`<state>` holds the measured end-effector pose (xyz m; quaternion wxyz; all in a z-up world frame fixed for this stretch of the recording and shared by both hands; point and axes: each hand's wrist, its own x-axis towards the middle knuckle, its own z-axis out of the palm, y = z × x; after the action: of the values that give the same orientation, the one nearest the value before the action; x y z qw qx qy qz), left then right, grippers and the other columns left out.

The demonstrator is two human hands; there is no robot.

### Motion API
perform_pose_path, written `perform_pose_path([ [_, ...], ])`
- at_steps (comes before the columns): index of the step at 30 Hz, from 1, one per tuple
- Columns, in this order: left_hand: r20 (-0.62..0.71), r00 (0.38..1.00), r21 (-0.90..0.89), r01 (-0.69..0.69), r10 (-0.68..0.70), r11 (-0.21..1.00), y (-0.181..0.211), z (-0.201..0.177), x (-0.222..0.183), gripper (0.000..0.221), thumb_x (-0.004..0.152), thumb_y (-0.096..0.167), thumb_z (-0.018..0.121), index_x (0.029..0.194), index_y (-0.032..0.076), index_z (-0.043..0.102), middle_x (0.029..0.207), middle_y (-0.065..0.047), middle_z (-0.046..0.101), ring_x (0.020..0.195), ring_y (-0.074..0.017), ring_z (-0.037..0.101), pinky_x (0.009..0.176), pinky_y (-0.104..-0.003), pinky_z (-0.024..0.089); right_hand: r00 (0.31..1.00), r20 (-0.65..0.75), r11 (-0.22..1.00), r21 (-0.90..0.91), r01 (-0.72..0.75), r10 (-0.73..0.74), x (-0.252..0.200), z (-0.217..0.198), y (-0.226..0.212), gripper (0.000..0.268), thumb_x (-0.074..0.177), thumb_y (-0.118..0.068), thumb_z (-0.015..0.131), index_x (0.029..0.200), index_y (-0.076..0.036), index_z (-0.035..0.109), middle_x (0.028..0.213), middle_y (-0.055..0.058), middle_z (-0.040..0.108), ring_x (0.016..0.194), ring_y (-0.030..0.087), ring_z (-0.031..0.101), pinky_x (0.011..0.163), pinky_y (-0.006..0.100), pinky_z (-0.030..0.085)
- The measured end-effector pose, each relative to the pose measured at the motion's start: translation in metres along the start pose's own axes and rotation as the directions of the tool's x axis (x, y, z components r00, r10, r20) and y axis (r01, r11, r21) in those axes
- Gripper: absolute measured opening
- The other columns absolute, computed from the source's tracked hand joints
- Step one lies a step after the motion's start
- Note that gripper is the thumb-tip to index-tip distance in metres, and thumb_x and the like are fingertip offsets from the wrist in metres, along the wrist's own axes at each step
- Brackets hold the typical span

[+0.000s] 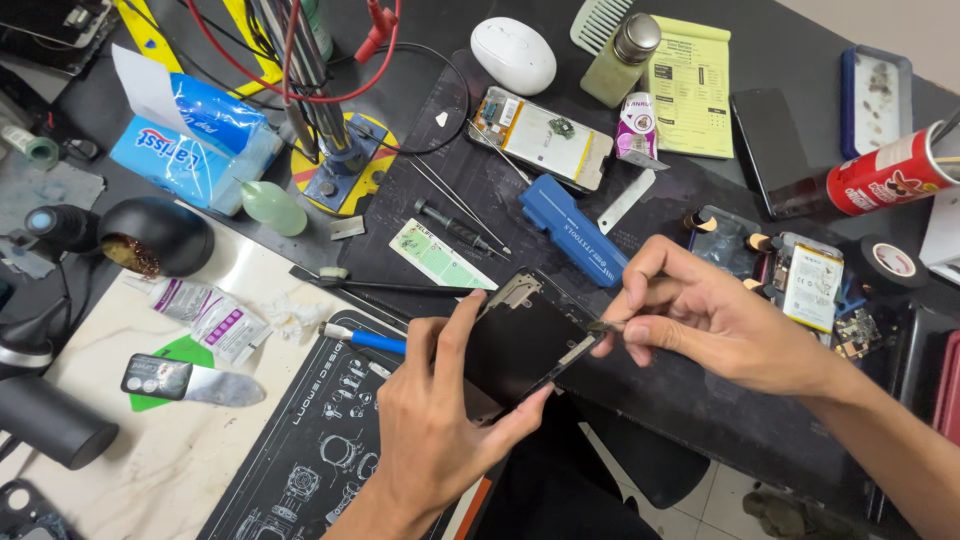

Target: The person scrapes adhesive residue from the inner edges of a smartphone chassis using a precision blade.

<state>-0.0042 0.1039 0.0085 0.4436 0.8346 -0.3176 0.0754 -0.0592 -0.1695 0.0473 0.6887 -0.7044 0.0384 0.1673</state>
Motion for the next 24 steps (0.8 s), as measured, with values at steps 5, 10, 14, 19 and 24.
perform_pose_path([
  [5,0.007,1.0,0.004,0.008,-0.008,1.0,0.001,-0.002,0.001,0.088,0.07,0.039,0.092,0.137,-0.002,0.053,0.1,-0.014,0.059,0.071,-0.0247,0.068,0.055,-0.035,0.058,0.999,0.031,0.999,0.025,0.04,-0.04,0.0,0.0,0.008,0.011,0.1,-0.005,0.058,0.106,-0.005,0.048,0.094,0.014,0.069,0.082,0.015,0.07,0.075,0.029,0.054],
  [10,0.039,0.999,0.064,0.006,-0.008,0.998,0.001,-0.018,-0.005,0.091,0.068,0.04,0.091,0.139,0.0,0.052,0.103,-0.015,0.06,0.07,-0.0261,0.068,0.055,-0.036,0.056,0.997,0.07,0.976,0.218,0.004,-0.02,0.008,-0.008,0.024,0.014,0.106,-0.009,0.051,0.11,0.003,0.057,0.101,0.017,0.069,0.077,0.02,0.07,0.073,0.032,0.055],
  [14,0.12,0.979,0.159,0.145,-0.165,0.977,-0.01,-0.05,-0.03,0.093,0.068,0.039,0.089,0.143,0.002,0.05,0.102,-0.016,0.058,0.062,-0.0247,0.068,0.054,-0.039,0.056,0.972,0.225,0.894,0.446,-0.036,-0.073,0.019,-0.004,0.027,0.03,0.109,-0.012,0.045,0.128,0.008,0.056,0.11,0.023,0.071,0.085,0.026,0.072,0.075,0.036,0.058],
  [19,0.157,0.925,0.341,0.279,-0.347,0.898,-0.033,-0.1,-0.074,0.099,0.068,0.043,0.088,0.146,0.001,0.045,0.101,-0.019,0.057,0.065,-0.0307,0.066,0.053,-0.044,0.055,0.975,0.221,0.999,0.052,0.014,-0.025,0.056,0.046,0.034,0.026,0.103,-0.008,0.055,0.111,0.011,0.071,0.117,0.015,0.069,0.09,0.023,0.076,0.081,0.034,0.061],
  [24,0.177,0.824,0.407,0.436,-0.538,0.802,-0.052,-0.122,-0.115,0.103,0.071,0.045,0.085,0.155,0.007,0.039,0.108,-0.019,0.055,0.059,-0.0264,0.067,0.05,-0.043,0.056,0.967,0.251,0.988,-0.135,0.071,-0.035,0.097,0.11,0.043,0.021,0.097,-0.007,0.063,0.11,0.005,0.076,0.096,0.014,0.073,0.083,0.018,0.071,0.075,0.031,0.059],
])
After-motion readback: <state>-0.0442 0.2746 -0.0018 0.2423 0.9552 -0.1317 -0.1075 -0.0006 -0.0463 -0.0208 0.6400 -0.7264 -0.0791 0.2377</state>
